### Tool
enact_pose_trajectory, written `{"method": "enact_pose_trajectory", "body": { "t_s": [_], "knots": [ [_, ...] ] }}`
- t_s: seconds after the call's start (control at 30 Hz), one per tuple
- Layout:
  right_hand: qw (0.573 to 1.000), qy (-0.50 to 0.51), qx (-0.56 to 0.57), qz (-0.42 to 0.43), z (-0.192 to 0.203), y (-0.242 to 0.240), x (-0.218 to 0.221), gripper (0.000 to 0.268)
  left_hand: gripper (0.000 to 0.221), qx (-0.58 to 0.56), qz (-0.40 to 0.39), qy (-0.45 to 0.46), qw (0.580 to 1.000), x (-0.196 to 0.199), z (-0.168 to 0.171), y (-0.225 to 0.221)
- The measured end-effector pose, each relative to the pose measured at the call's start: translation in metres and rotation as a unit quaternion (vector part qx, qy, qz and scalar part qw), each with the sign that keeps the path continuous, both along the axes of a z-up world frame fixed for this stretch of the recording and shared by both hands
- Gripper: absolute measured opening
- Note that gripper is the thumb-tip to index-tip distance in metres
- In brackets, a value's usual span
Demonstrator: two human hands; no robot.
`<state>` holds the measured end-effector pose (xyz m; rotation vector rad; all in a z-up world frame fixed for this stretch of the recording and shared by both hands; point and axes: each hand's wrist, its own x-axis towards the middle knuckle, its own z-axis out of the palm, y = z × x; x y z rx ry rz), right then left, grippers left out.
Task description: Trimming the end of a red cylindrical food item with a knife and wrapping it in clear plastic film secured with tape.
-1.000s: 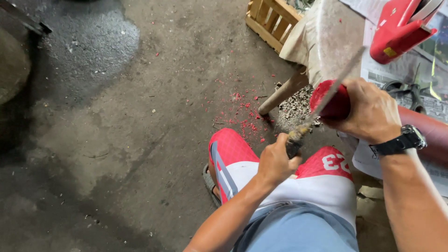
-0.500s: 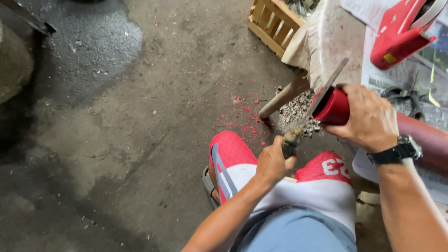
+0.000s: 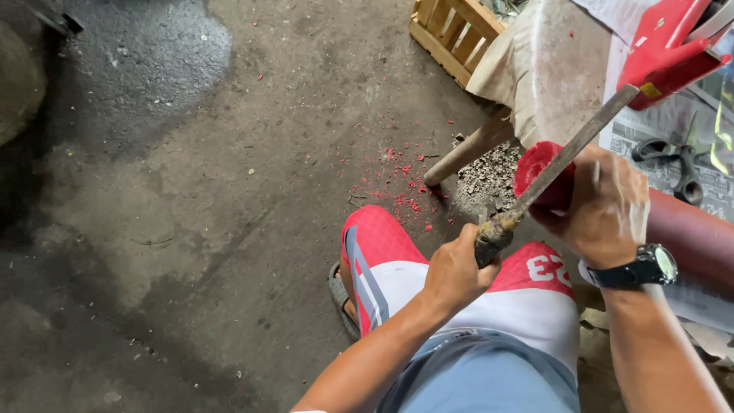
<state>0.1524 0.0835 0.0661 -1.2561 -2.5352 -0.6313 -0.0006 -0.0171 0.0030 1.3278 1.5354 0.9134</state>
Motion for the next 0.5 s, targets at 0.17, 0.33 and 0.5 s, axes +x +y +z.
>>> {"method": "enact_pose_trajectory", "body": {
  "t_s": [0.17,0.33,0.5],
  "knots": [
    [1.000,0.013,0.027,0.008,0.015,-0.010,-0.018,0.071,0.039,-0.059,0.004,-0.003,0.998,-0.008,-0.002,0.004],
    [0.999,0.029,-0.014,-0.006,0.013,-0.013,-0.016,0.064,0.034,-0.018,-0.007,-0.011,1.000,-0.003,-0.004,-0.003],
    [1.000,0.008,0.030,0.000,0.013,-0.013,-0.017,0.070,0.035,-0.051,0.019,-0.053,0.997,-0.005,-0.008,-0.005]
  ]
}}
